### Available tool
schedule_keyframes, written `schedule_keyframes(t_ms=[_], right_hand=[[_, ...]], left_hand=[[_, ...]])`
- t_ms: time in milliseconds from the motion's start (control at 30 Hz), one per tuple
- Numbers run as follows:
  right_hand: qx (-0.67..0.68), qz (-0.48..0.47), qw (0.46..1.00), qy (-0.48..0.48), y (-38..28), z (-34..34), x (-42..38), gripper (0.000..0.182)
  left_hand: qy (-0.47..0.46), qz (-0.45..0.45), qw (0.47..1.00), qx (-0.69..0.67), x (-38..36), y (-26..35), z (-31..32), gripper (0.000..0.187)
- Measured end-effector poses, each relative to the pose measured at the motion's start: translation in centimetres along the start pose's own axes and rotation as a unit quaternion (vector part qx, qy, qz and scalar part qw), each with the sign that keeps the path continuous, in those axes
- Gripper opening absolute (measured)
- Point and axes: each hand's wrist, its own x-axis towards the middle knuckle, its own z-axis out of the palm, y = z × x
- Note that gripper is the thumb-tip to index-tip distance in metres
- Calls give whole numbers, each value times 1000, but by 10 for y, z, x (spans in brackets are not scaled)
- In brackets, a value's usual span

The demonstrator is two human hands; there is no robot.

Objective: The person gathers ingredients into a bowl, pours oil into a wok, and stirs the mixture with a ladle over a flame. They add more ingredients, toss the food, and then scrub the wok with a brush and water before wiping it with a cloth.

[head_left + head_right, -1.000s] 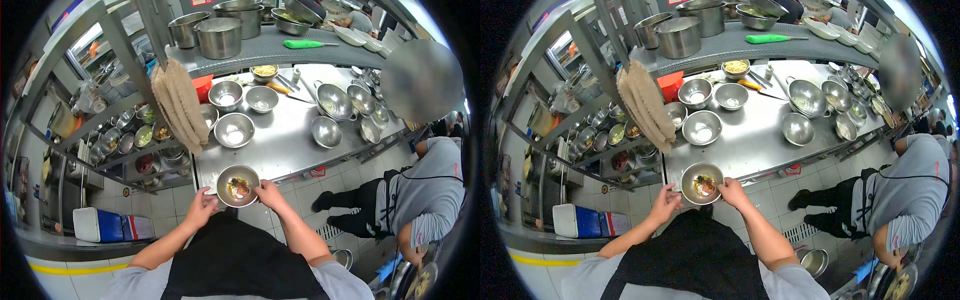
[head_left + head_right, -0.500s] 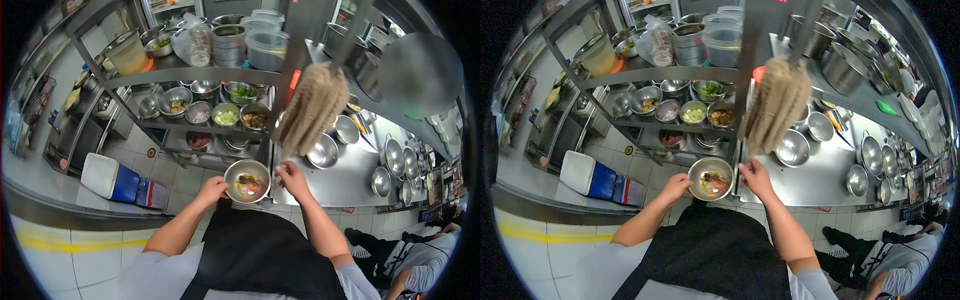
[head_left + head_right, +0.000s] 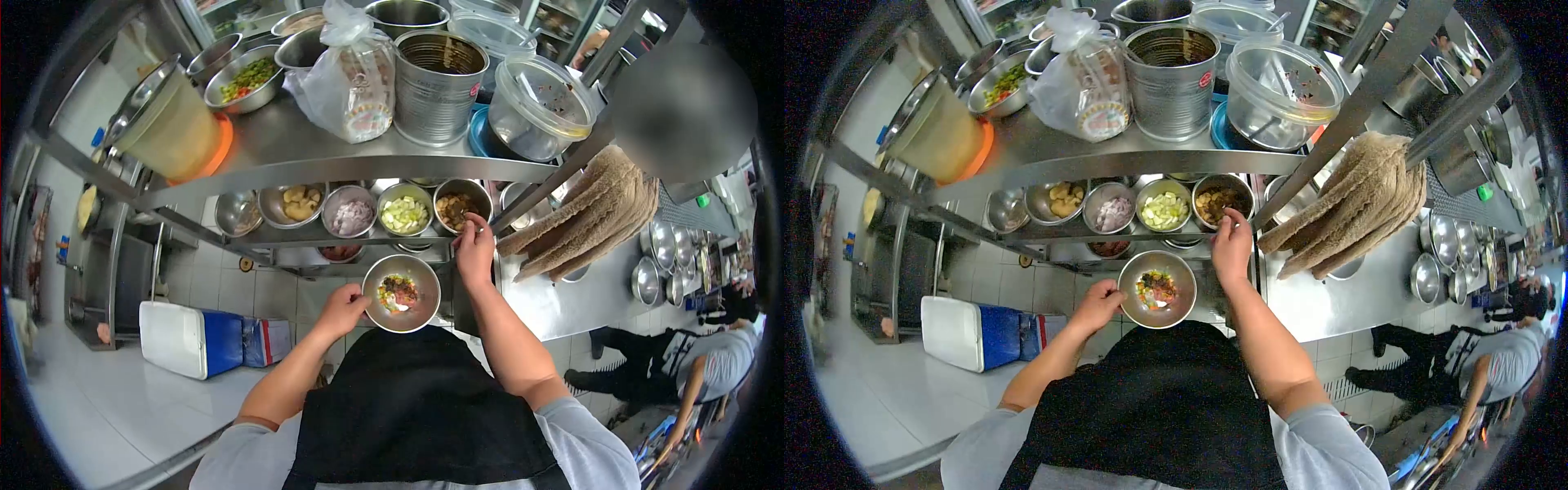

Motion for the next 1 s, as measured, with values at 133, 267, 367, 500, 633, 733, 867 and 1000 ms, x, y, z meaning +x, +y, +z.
schedule_keyframes(t_ms=[133, 267, 367, 500, 633, 733, 867, 1000], right_hand=[[-100, -96, 987, -83, -13, -10, 1, 21], [145, 159, 974, -71, -45, -21, -6, 24], [179, 163, 969, -40, -40, -24, -19, 26], [265, 176, 948, 10, -35, -30, -31, 29], [311, 180, 932, 42, -40, -41, -38, 30], [324, 168, 930, 47, -42, -46, -39, 30], [342, 185, 919, 70, -45, -51, -39, 29], [368, 182, 909, 71, -61, -61, -42, 28]], left_hand=[[-7, 38, 999, 29, 12, 17, -11, 18], [-11, 47, 996, 74, 16, 38, -22, 19], [-27, 33, 996, 80, 17, 48, -23, 21], [-13, 36, 998, 43, 25, 49, -26, 21], [-5, 46, 999, 3, 28, 50, -26, 20], [0, 51, 998, 33, 27, 58, -25, 20], [-4, 57, 998, 36, 26, 69, -23, 21], [14, 56, 998, 11, 34, 67, -19, 21]])
